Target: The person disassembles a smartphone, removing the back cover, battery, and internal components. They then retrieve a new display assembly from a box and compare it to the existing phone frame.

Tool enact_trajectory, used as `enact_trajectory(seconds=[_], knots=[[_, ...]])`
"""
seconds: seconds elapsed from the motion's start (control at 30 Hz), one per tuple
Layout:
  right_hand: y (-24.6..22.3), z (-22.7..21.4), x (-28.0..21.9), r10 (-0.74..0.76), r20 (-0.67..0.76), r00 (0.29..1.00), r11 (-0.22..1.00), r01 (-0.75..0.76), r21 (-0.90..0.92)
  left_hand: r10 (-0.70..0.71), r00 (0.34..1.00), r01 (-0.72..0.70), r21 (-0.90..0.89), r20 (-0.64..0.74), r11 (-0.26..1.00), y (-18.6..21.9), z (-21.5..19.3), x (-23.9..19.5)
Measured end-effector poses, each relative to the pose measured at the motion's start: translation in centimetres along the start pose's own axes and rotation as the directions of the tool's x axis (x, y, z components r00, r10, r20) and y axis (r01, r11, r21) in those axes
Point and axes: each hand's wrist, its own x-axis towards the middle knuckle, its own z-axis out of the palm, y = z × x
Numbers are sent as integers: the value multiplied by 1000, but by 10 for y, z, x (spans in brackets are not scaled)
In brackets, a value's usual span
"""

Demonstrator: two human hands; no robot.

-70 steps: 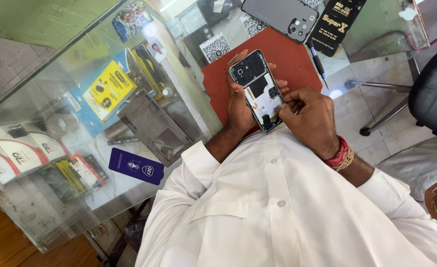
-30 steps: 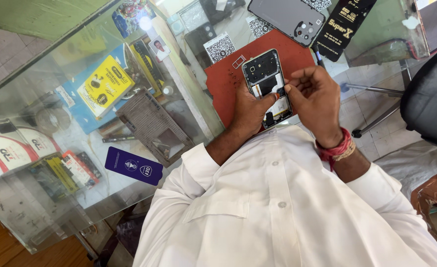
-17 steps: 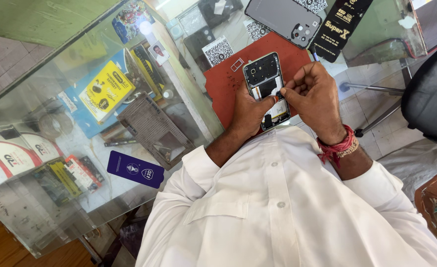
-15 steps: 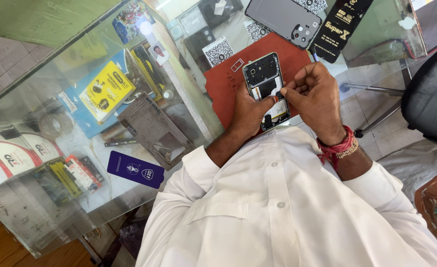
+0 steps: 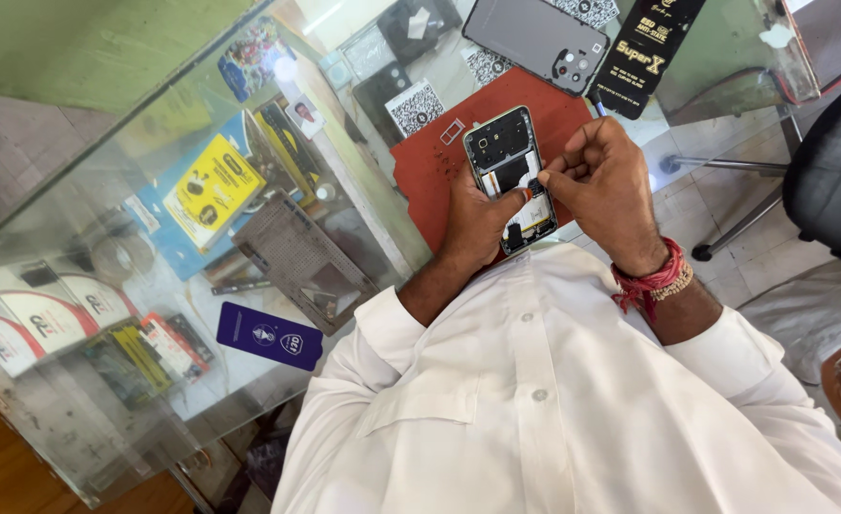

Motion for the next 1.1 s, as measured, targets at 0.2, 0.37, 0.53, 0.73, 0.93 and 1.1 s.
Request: enact_trajectory(seconds=[0.2,0.37,0.53,0.73,0.93,1.1], knots=[[-2,-2,0,40,-11,999,999,-40,18,1,1000,0,-42,22,999,5,3,-2],[-1,-4,0,40,-9,999,999,-40,-8,-17,999,18,-23,35,1000,5,2,-1],[-2,-5,0,28,-1,1000,1000,-28,-10,-19,999,20,-10,32,1000,6,2,-1],[1,-11,4,55,76,996,997,-58,44,-22,998,25,-43,61,999,9,2,-2],[5,-2,4,29,84,996,999,-26,-44,-8,998,9,-25,68,1000,8,2,-1],[5,7,3,-41,46,998,991,46,-122,5,999,-4,-20,52,1000,5,0,1]])
